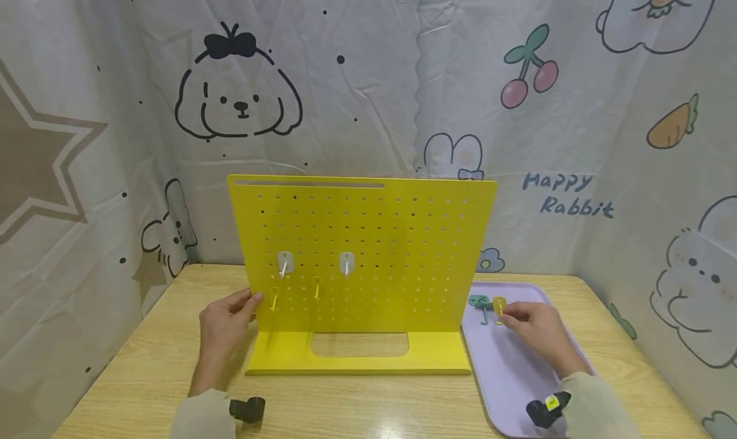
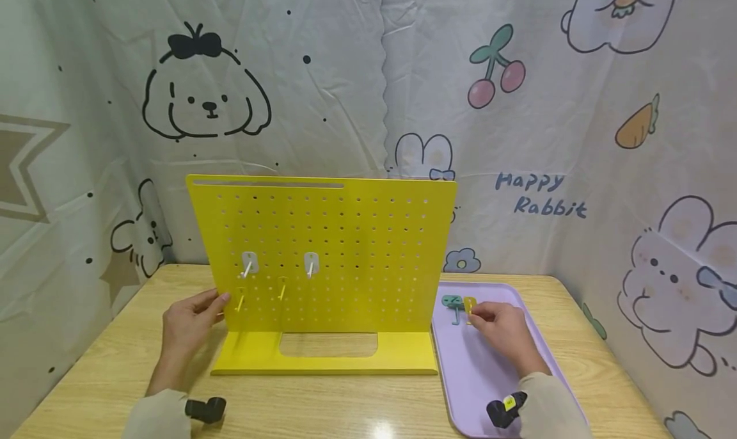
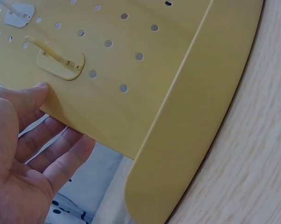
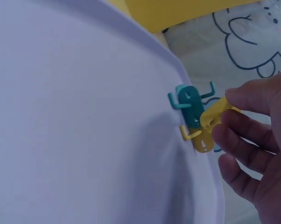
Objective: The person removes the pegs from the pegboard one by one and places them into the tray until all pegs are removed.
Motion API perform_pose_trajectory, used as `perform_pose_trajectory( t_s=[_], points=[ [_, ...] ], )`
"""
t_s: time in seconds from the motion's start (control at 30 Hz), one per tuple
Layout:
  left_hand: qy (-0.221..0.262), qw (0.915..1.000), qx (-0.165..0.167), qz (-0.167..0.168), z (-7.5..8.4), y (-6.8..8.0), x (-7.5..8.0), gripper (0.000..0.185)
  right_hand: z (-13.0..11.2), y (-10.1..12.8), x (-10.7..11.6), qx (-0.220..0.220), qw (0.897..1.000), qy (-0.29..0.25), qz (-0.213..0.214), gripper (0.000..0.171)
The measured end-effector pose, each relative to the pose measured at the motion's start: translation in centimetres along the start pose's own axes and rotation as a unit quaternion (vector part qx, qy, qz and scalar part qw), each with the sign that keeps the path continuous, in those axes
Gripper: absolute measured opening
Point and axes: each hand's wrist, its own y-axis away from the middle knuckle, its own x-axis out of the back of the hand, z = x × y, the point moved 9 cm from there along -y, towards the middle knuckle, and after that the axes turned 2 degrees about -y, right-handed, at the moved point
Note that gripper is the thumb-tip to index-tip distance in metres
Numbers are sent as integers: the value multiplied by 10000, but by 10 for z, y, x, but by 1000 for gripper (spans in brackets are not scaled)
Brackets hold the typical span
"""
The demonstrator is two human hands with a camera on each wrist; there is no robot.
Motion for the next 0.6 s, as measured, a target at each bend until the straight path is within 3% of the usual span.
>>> perform_pose_trajectory(
  t_s=[0.2,0.6],
  points=[
    [-25,10000,-27,-6,0,-1,0,35,9,-6,-13,-145,9994,109,-305,20],
    [-18,10000,-14,13,1,0,1,35,5,-10,-21,-45,9976,596,-339,19]
  ],
)
